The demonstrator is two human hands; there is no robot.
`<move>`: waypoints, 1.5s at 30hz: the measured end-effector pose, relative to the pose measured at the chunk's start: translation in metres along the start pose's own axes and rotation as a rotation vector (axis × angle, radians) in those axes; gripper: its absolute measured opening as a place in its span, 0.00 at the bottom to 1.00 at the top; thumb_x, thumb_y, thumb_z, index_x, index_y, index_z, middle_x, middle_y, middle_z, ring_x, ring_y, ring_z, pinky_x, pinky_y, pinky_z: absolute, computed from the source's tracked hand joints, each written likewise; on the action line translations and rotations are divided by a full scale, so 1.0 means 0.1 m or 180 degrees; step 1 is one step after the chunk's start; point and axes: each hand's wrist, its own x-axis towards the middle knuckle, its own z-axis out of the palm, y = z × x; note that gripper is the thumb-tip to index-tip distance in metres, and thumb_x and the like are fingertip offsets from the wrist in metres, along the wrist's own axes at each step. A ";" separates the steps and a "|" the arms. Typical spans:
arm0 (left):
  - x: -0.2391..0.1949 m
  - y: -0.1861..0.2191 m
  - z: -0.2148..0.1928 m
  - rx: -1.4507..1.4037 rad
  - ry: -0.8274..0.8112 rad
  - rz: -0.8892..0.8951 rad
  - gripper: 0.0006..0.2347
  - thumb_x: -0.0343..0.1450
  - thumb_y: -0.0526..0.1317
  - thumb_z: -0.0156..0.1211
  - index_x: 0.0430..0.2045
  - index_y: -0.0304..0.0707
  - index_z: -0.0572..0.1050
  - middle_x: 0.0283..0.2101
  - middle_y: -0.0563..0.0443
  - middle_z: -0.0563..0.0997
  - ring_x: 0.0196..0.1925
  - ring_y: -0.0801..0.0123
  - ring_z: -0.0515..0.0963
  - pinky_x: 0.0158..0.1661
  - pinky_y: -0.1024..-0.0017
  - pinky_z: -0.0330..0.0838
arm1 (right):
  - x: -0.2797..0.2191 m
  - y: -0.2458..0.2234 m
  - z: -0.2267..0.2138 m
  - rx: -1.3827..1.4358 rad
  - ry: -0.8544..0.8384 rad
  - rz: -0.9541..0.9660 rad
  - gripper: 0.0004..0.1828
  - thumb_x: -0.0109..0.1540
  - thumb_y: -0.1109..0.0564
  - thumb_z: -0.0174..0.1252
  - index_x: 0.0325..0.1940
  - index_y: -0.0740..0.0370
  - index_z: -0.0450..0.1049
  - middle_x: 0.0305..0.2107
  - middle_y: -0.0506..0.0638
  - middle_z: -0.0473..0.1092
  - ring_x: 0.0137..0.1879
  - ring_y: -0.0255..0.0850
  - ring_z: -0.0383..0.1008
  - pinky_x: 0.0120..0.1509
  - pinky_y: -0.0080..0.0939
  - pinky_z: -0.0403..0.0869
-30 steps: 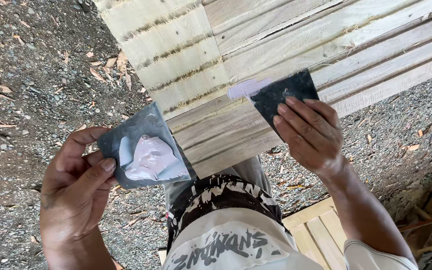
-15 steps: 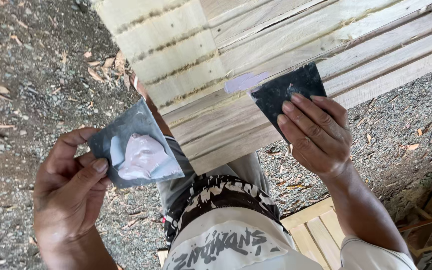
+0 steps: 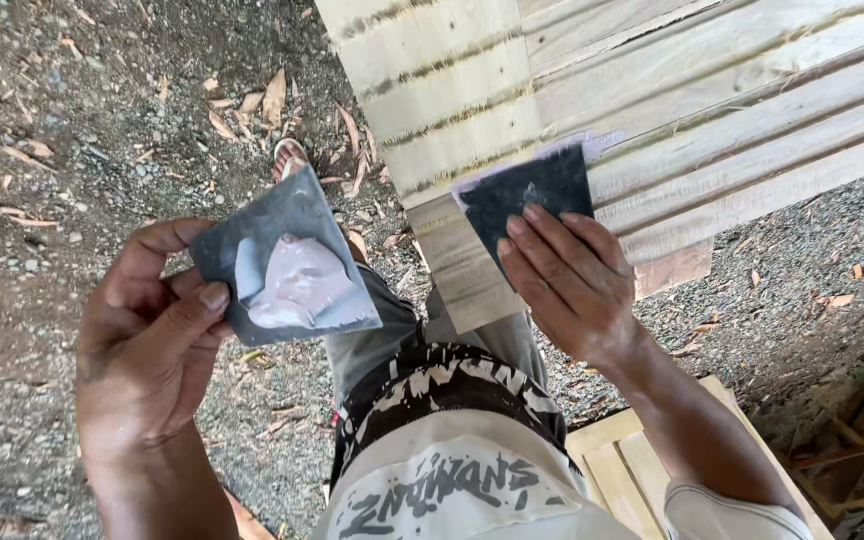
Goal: The person scoops a purple paste from a bucket onto a plastic sheet using a wooden stick, then uses a putty knife to spread the paste into gaps between wooden planks. The person repeatedly scoops and applies the paste to fill gaps along the plank seams.
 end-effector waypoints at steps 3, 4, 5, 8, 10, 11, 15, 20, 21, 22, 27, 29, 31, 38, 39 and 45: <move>0.06 -0.01 -0.11 0.0295 -0.0006 -0.0003 0.17 0.77 0.18 0.43 0.63 0.15 0.64 0.45 0.28 0.81 0.47 0.61 0.85 0.51 0.70 0.82 | 0.01 -0.08 -0.03 -0.0066 0.0051 0.0019 0.08 0.65 0.64 0.64 0.48 0.60 0.83 0.49 0.55 0.80 0.61 0.46 0.78 0.71 0.50 0.69; 0.06 -0.01 -0.13 0.0333 -0.0015 -0.0018 0.18 0.77 0.18 0.43 0.63 0.15 0.64 0.45 0.28 0.81 0.48 0.60 0.85 0.51 0.69 0.83 | 0.02 -0.11 -0.02 -0.0076 0.0064 0.0002 0.07 0.66 0.63 0.64 0.48 0.60 0.83 0.49 0.55 0.79 0.61 0.47 0.77 0.71 0.50 0.69; 0.04 -0.02 -0.16 0.0290 -0.0016 -0.0013 0.17 0.77 0.18 0.43 0.63 0.15 0.64 0.45 0.28 0.81 0.47 0.60 0.85 0.51 0.69 0.83 | 0.03 -0.15 0.02 -0.0071 0.0048 -0.0018 0.08 0.66 0.63 0.63 0.48 0.60 0.83 0.50 0.54 0.80 0.61 0.46 0.77 0.71 0.50 0.69; 0.06 -0.02 -0.23 0.0164 -0.0113 -0.0027 0.16 0.78 0.18 0.44 0.62 0.14 0.64 0.45 0.28 0.81 0.45 0.61 0.85 0.52 0.69 0.83 | 0.08 -0.22 0.09 -0.0076 -0.0028 -0.0030 0.09 0.65 0.64 0.63 0.49 0.61 0.83 0.50 0.54 0.80 0.61 0.46 0.78 0.70 0.50 0.69; 0.03 -0.02 -0.28 0.0074 -0.0208 -0.0043 0.14 0.79 0.19 0.44 0.61 0.14 0.64 0.44 0.29 0.81 0.44 0.60 0.86 0.51 0.69 0.83 | 0.12 -0.24 0.09 -0.0034 -0.0139 -0.0035 0.10 0.65 0.64 0.62 0.49 0.62 0.83 0.49 0.55 0.80 0.61 0.48 0.78 0.70 0.51 0.69; 0.01 -0.03 -0.30 0.0057 -0.0124 -0.0053 0.15 0.79 0.19 0.44 0.62 0.15 0.64 0.44 0.29 0.81 0.45 0.61 0.85 0.51 0.69 0.83 | 0.11 -0.27 0.08 -0.0058 -0.0110 -0.0046 0.10 0.65 0.64 0.63 0.50 0.62 0.83 0.49 0.56 0.80 0.61 0.48 0.78 0.70 0.51 0.70; 0.02 -0.04 -0.37 0.0256 0.0005 -0.0054 0.17 0.78 0.19 0.45 0.63 0.16 0.65 0.44 0.30 0.81 0.45 0.61 0.85 0.49 0.71 0.83 | 0.09 -0.32 0.11 -0.0053 -0.0049 0.0002 0.09 0.66 0.65 0.63 0.50 0.62 0.82 0.49 0.56 0.79 0.62 0.48 0.77 0.71 0.51 0.70; 0.03 0.00 -0.39 0.0187 -0.0038 -0.0071 0.15 0.79 0.19 0.47 0.63 0.16 0.65 0.42 0.31 0.82 0.42 0.65 0.85 0.47 0.74 0.82 | 0.06 -0.39 0.17 -0.0042 -0.0062 -0.0051 0.10 0.65 0.66 0.62 0.50 0.62 0.82 0.50 0.56 0.80 0.62 0.48 0.77 0.70 0.51 0.71; 0.05 0.02 -0.39 0.0197 -0.0014 -0.0113 0.16 0.78 0.19 0.47 0.62 0.17 0.65 0.43 0.32 0.82 0.42 0.64 0.85 0.47 0.74 0.82 | 0.07 -0.40 0.17 -0.0090 -0.0036 -0.0027 0.09 0.65 0.65 0.63 0.50 0.61 0.82 0.50 0.56 0.79 0.62 0.48 0.77 0.71 0.51 0.71; 0.05 0.03 -0.38 0.0208 0.0010 -0.0155 0.17 0.77 0.20 0.46 0.62 0.18 0.65 0.43 0.32 0.82 0.42 0.64 0.85 0.46 0.74 0.82 | 0.08 -0.41 0.16 -0.0139 -0.0011 -0.0003 0.09 0.66 0.65 0.63 0.50 0.61 0.82 0.50 0.56 0.79 0.62 0.48 0.77 0.71 0.51 0.71; 0.12 0.06 -0.37 0.0375 -0.0119 -0.0064 0.16 0.77 0.20 0.47 0.61 0.18 0.66 0.40 0.34 0.82 0.40 0.66 0.85 0.42 0.75 0.82 | 0.16 -0.46 0.11 -0.0057 -0.0114 0.0067 0.12 0.63 0.67 0.61 0.50 0.61 0.82 0.49 0.55 0.80 0.61 0.47 0.78 0.71 0.51 0.70; 0.12 0.07 -0.39 0.0394 -0.0124 -0.0018 0.16 0.77 0.20 0.47 0.61 0.19 0.67 0.39 0.35 0.81 0.39 0.68 0.84 0.43 0.75 0.82 | 0.06 -0.48 -0.08 0.0025 -0.0162 0.0126 0.13 0.63 0.70 0.60 0.51 0.63 0.81 0.49 0.56 0.79 0.61 0.49 0.78 0.71 0.51 0.71; 0.15 0.07 -0.39 0.0399 -0.0139 0.0002 0.17 0.77 0.19 0.47 0.62 0.21 0.68 0.39 0.38 0.81 0.37 0.70 0.83 0.45 0.75 0.82 | -0.15 -0.50 -0.40 0.0077 0.0083 0.0389 0.12 0.66 0.71 0.60 0.52 0.63 0.79 0.50 0.58 0.78 0.61 0.50 0.78 0.70 0.52 0.73; 0.00 -0.23 0.00 0.0294 0.0146 0.0113 0.17 0.74 0.22 0.51 0.58 0.30 0.73 0.43 0.45 0.82 0.36 0.73 0.82 0.36 0.77 0.80 | -1.16 -0.45 -1.19 0.1752 0.2990 0.2116 0.09 0.73 0.60 0.60 0.57 0.56 0.75 0.52 0.56 0.76 0.61 0.48 0.79 0.66 0.53 0.80; -0.03 -0.28 0.08 0.0304 0.0247 0.0028 0.17 0.74 0.22 0.50 0.57 0.31 0.73 0.42 0.45 0.82 0.36 0.73 0.82 0.37 0.75 0.82 | -1.26 -0.47 -1.22 0.2347 0.3185 0.2340 0.08 0.74 0.60 0.59 0.57 0.55 0.74 0.52 0.55 0.74 0.63 0.49 0.79 0.63 0.55 0.80; 0.08 -0.59 0.50 0.0548 0.0306 -0.0125 0.13 0.76 0.24 0.50 0.53 0.28 0.75 0.45 0.43 0.83 0.41 0.65 0.85 0.42 0.68 0.84 | -1.78 -0.38 -1.27 0.4590 0.4005 0.3601 0.12 0.71 0.64 0.54 0.58 0.56 0.71 0.55 0.57 0.73 0.57 0.51 0.79 0.54 0.56 0.83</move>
